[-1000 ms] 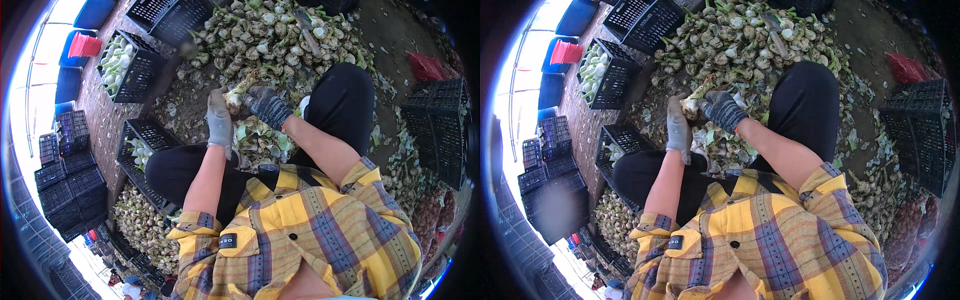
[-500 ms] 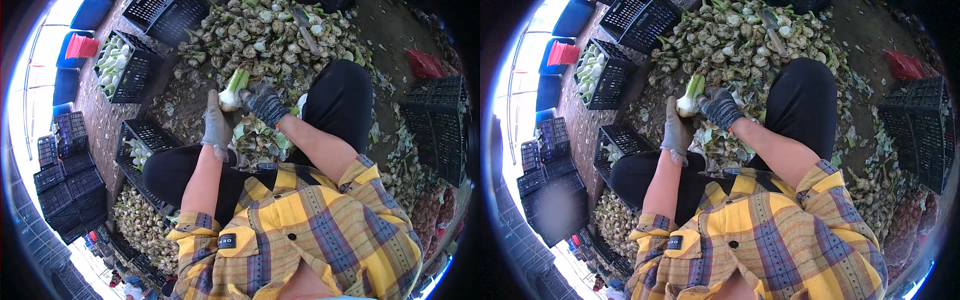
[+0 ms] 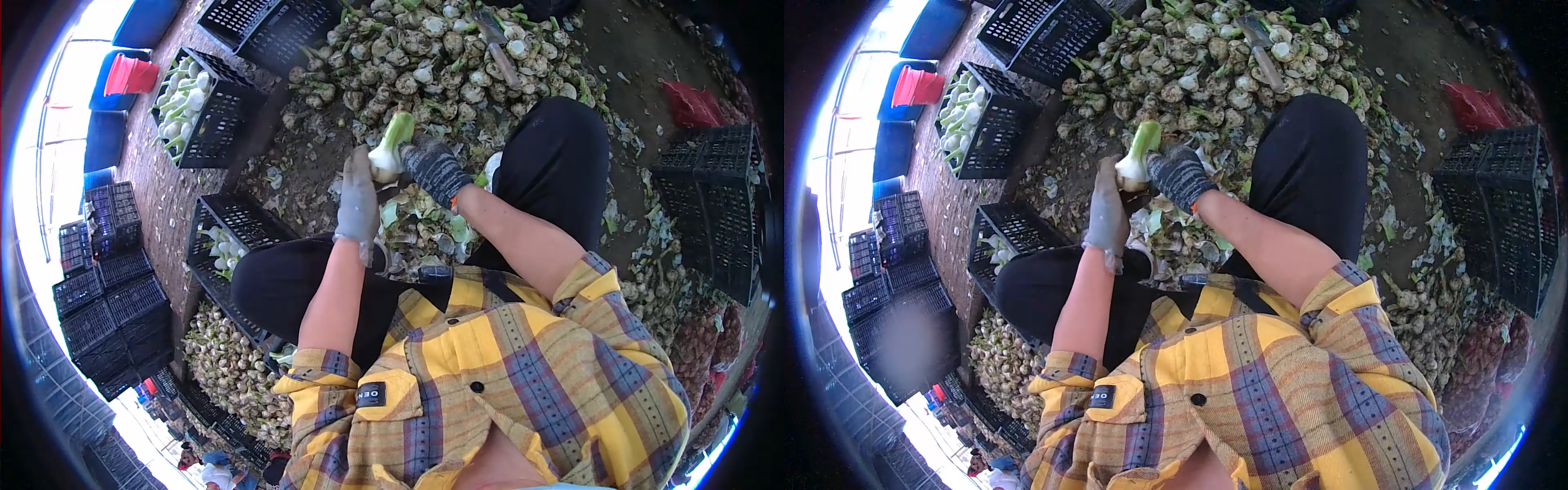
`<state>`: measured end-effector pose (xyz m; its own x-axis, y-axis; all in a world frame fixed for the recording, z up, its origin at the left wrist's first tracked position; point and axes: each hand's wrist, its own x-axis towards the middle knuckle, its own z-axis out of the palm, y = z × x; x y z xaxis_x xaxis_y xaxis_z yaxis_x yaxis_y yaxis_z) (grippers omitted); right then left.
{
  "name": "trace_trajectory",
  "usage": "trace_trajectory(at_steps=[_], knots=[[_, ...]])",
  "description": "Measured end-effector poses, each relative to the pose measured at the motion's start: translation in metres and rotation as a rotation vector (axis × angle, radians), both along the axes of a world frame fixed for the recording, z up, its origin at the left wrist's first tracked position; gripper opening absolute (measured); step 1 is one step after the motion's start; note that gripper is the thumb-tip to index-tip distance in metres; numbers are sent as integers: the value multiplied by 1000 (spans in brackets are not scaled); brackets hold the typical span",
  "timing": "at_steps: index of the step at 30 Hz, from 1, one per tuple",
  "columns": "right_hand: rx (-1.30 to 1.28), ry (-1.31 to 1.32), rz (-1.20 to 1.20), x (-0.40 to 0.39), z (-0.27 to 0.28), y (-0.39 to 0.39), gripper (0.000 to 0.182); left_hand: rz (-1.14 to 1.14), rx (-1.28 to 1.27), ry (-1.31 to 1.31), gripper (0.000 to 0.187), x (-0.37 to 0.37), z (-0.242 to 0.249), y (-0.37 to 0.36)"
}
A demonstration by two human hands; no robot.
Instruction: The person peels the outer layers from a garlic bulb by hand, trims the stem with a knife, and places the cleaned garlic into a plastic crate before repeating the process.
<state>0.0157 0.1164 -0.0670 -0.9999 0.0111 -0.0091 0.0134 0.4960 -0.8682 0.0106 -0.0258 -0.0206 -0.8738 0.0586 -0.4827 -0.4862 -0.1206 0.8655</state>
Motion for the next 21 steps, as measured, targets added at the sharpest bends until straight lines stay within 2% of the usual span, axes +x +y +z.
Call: trace_trajectory(at_steps=[1, 3, 6, 7, 8, 10, 11, 14, 15, 17, 18, 19, 20, 21], knots=[[-25, -17, -47, 0, 3, -1, 25, 4, -117, 156, 50, 4, -4, 4], [94, -46, -93, -2, 15, -1, 24, -21, -399, 509, 59, 13, -4, 8], [-606, -204, -251, 6, 42, -5, 13, 51, -192, 343, 56, 6, -8, 4], [-445, -164, -158, 4, 33, -2, 13, 156, 66, 70, 43, 9, 24, 16], [-282, -125, -63, 2, 20, 2, 14, 138, 168, -18, 40, 6, 20, 13], [-137, -68, 24, 1, 11, 4, 15, 106, 365, -191, 34, -4, 8, -1], [-154, -53, 14, 1, 8, 3, 15, 24, 312, -173, 42, -5, 3, -6], [-91, -85, -124, 1, 13, 1, 13, 19, 98, -118, 42, 1, 22, 4], [-52, -110, -184, 1, 18, -2, 13, -51, -318, 202, 41, 7, 2, 0], [-282, -66, -231, 6, 45, -8, 14, -77, -313, 299, 40, 16, -11, 3], [-398, -43, -256, 7, 52, -9, 15, -40, -142, 192, 39, 15, 2, 5], [277, 157, 128, -2, 30, 1, 20, -5, 30, 85, 38, 14, 18, 9], [217, 130, 114, 2, 9, 5, 20, 28, 203, -25, 38, 13, 26, 10], [159, 103, 101, 7, 30, 9, 20, -11, 278, -55, 37, 6, 4, -4]])
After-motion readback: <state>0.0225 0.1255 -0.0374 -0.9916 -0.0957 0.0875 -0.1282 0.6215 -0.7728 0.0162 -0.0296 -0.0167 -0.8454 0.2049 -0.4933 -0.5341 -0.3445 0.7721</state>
